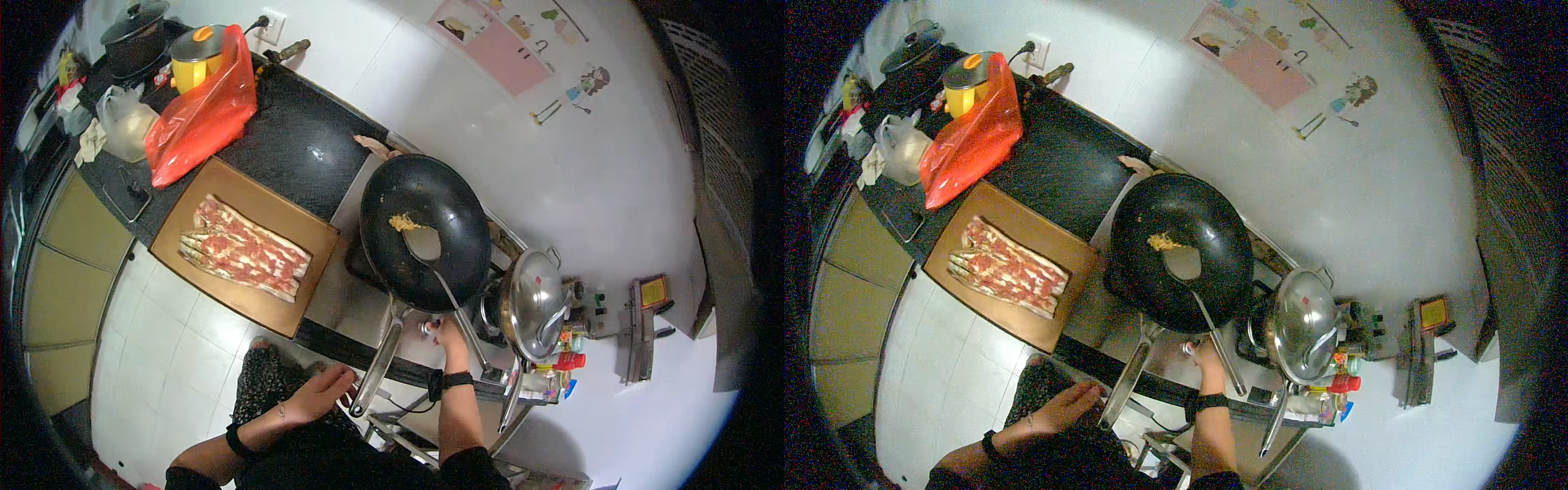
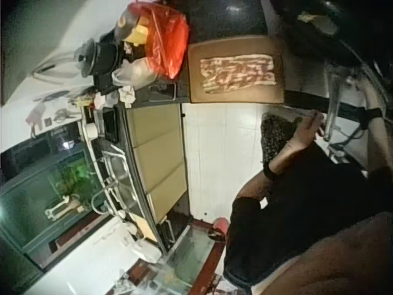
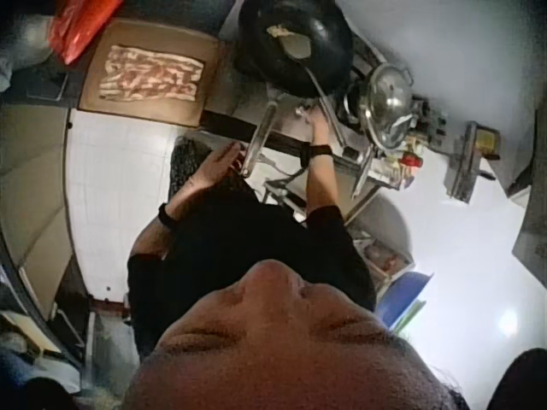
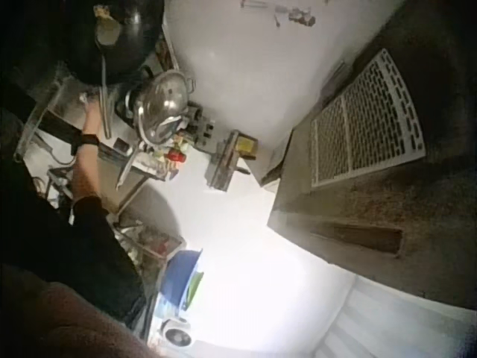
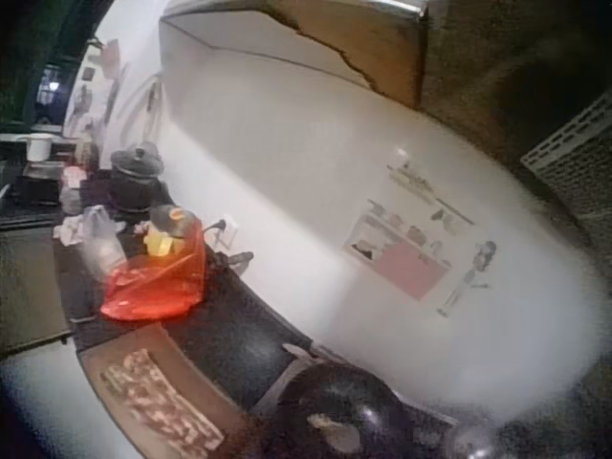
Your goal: The person uses chopsticks to place ground meat onto eggplant slices on a tray, then uses a spatula to stir contents in a wok, and finally uses a knife to peel and chop garlic on a cutting board.
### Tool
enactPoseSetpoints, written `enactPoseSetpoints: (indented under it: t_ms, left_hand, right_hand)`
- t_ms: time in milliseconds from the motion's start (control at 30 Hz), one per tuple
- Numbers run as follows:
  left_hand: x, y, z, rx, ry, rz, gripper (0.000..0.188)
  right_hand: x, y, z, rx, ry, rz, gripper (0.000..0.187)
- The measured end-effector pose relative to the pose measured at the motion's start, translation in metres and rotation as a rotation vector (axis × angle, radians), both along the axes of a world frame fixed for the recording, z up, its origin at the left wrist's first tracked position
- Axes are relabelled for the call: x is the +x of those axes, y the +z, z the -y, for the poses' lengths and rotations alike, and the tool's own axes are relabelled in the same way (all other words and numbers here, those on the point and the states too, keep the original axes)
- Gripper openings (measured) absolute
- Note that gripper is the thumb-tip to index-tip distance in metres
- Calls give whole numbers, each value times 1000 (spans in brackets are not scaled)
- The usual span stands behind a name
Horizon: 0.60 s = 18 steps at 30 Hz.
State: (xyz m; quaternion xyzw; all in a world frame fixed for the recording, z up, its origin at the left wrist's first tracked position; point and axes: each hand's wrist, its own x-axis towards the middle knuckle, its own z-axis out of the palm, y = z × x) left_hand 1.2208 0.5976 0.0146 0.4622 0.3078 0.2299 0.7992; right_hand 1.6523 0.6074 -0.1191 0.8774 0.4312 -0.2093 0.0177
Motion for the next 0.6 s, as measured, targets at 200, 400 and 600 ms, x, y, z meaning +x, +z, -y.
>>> enactPoseSetpoints:
  t_ms: [200,400,600]
  left_hand:
    - [2,4,-4,-38,-21,-24,31]
    - [-3,3,-5,-24,-61,-1,32]
    - [-8,1,-2,-92,-40,44,33]
  right_hand:
    - [-19,16,2,-65,541,565,31]
    - [-48,45,-4,-155,353,452,31]
    - [-38,54,0,7,616,323,34]
